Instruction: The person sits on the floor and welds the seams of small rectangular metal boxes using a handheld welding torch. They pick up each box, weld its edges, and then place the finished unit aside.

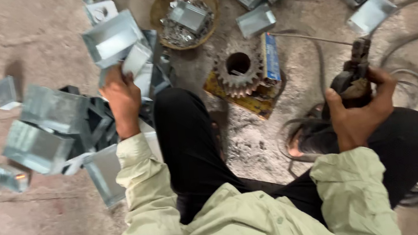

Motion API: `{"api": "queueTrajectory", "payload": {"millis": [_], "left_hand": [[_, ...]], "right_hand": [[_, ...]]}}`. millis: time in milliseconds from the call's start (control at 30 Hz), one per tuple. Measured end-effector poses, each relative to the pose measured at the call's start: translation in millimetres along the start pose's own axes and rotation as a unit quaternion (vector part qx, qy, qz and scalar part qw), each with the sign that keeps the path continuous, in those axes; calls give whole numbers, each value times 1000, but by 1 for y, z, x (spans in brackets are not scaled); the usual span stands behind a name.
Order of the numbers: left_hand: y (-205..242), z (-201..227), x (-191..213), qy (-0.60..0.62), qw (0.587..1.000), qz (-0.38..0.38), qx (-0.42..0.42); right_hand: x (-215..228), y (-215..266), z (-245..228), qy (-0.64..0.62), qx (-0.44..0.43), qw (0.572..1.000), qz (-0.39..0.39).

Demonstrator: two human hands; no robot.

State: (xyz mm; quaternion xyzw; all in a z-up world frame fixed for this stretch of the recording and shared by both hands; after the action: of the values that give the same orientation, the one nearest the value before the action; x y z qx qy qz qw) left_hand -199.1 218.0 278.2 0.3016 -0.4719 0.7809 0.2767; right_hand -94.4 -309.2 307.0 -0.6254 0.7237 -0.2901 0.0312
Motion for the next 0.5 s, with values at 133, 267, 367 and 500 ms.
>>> {"api": "queueTrajectory", "payload": {"millis": [133, 267, 367, 500], "left_hand": [[-27, 90, 29, -31, 991, 14, -127], [-50, 138, -39, 22, 978, -124, -169], [-43, 162, -121, 45, 962, -194, -185], [-11, 164, -222, 90, 908, -394, -108]], "right_hand": [[4, -4, 1, -2, -9, 1000, 5], [7, -7, 4, 28, 2, 999, 18], [8, -6, 2, 22, 0, 999, 26], [4, -6, -5, 26, -16, 999, 32]]}}
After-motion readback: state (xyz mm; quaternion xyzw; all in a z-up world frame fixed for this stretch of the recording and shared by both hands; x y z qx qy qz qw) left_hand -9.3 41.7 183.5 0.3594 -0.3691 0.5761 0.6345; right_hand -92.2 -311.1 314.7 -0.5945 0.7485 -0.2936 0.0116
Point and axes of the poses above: each hand's wrist, its own y-axis away from the middle knuckle, its own x-axis out of the back of the hand, z = x × y, the point moved 5 cm from there along -y, towards the middle knuckle, and after that the axes turned 6 degrees about -x, right-handed, at the moved point
